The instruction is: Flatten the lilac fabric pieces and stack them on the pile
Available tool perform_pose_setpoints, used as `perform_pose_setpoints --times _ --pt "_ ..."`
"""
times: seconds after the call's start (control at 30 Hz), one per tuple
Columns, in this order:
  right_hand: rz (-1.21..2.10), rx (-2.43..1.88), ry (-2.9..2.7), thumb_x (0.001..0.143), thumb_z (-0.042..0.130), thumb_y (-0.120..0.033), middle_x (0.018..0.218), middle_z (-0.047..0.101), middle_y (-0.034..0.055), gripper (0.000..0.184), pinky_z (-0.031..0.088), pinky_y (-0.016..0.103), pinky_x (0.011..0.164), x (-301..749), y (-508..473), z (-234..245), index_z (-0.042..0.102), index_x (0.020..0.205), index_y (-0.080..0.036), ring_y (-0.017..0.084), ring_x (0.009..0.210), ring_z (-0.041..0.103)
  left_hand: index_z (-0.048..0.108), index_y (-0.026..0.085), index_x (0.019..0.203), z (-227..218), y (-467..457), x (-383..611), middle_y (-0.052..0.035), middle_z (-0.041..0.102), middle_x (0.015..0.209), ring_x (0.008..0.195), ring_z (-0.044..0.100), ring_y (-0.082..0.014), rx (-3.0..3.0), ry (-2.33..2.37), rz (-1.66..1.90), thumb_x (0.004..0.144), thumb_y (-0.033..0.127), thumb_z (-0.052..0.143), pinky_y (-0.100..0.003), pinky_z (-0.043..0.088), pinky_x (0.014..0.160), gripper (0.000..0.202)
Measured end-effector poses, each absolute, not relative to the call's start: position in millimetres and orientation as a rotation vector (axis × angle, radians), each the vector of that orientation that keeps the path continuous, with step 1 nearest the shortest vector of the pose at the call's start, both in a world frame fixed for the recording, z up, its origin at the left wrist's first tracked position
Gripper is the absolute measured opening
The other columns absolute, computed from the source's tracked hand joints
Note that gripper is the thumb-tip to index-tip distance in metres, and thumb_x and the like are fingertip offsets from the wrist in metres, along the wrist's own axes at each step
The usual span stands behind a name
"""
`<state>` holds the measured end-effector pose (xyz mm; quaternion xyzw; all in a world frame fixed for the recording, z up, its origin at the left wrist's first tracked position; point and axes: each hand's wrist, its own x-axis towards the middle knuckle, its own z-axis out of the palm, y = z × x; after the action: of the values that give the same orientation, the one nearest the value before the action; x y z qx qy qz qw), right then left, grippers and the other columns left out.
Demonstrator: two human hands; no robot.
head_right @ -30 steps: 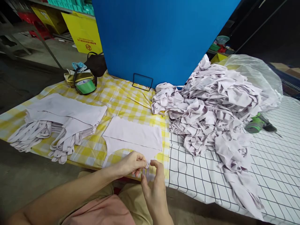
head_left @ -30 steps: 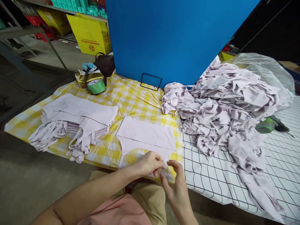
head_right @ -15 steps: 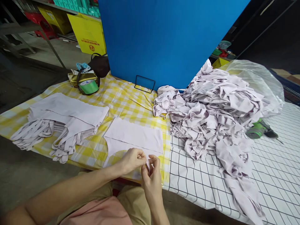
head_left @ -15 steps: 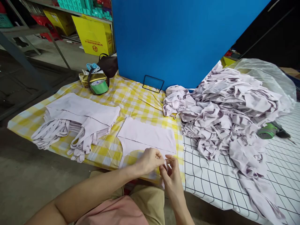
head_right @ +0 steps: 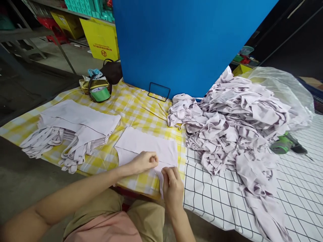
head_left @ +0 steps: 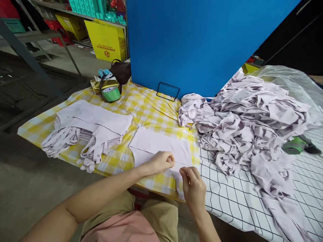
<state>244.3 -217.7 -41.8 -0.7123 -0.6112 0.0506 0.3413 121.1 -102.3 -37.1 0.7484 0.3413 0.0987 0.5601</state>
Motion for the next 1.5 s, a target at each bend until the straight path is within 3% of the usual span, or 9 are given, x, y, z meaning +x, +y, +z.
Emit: perform_pose_setpoints --times 0.1,0.17,0.37,0.53,0.7,1.0,1.5 --pt "0.305 -1.926 -1.586 0.086 0.042 -0.030 0.071 0.061 0.0040 0.022 0.042 0.026 0.059 258 -201 -41 0.058 0.075 -0.020 0.016 0.062 0.058 0.060 0.014 0.087 -49 -90 126 -0.0058 0.057 0.092 0.086 0.054 -0.0176 2.352 0.690 0.424 0.073 0.011 0.056 -0.026 0.043 0.075 0.016" --pt "0.416 -1.989 -1.582 0.085 0.042 -0.032 0.072 0.065 0.0047 0.023 0.042 0.027 0.060 263 -190 -41 0.060 0.075 -0.020 0.018 0.064 0.060 0.061 0.012 0.086 -56 -85 131 -0.0090 0.057 0.097 0.092 0.053 -0.0213 2.604 0.577 0.364 0.076 0.012 0.056 -0.030 0.044 0.078 0.012" --pt "0.537 -2.069 -1.637 0.080 0.038 -0.021 0.067 0.067 0.0035 0.024 0.041 0.027 0.060 270 -171 -42 0.062 0.081 -0.019 0.018 0.059 0.060 0.063 0.009 0.085 -69 -76 142 -0.0123 0.060 0.087 0.089 0.054 -0.0228 2.795 0.459 0.209 0.083 0.007 0.043 -0.030 0.047 0.070 0.021" --pt "0.571 -2.127 -1.726 0.082 0.037 -0.019 0.063 0.066 0.0009 0.023 0.041 0.023 0.056 271 -163 -40 0.060 0.079 -0.019 0.015 0.053 0.059 0.066 0.013 0.084 -73 -66 144 -0.0073 0.061 0.086 0.091 0.055 -0.0195 2.535 0.542 0.284 0.078 0.008 0.051 -0.028 0.044 0.079 0.017" --pt "0.518 -2.214 -1.837 0.081 0.044 -0.016 0.067 0.068 0.0037 0.020 0.037 0.023 0.056 270 -153 -39 0.062 0.073 -0.019 0.017 0.060 0.061 0.068 0.017 0.085 -78 -59 144 -0.0029 0.062 0.083 0.083 0.057 -0.0152 2.442 0.560 0.325 0.079 0.013 0.055 -0.024 0.043 0.076 0.015" --pt "0.417 -2.416 -2.020 0.078 0.045 -0.002 0.073 0.068 0.0068 0.023 0.026 0.025 0.053 269 -143 -35 0.063 0.074 -0.016 0.016 0.062 0.058 0.069 0.015 0.081 -84 -54 146 -0.0033 0.063 0.080 0.081 0.057 -0.0160 2.370 0.564 0.356 0.078 0.016 0.060 -0.024 0.041 0.074 0.010" --pt "0.454 -2.408 -1.982 0.075 0.045 0.004 0.076 0.067 0.0095 0.023 0.026 0.025 0.053 253 -136 -26 0.060 0.074 -0.015 0.018 0.064 0.059 0.067 0.014 0.073 -86 -55 149 -0.0036 0.063 0.073 0.075 0.057 -0.0168 2.377 0.560 0.355 0.076 0.012 0.055 -0.025 0.042 0.070 0.012"
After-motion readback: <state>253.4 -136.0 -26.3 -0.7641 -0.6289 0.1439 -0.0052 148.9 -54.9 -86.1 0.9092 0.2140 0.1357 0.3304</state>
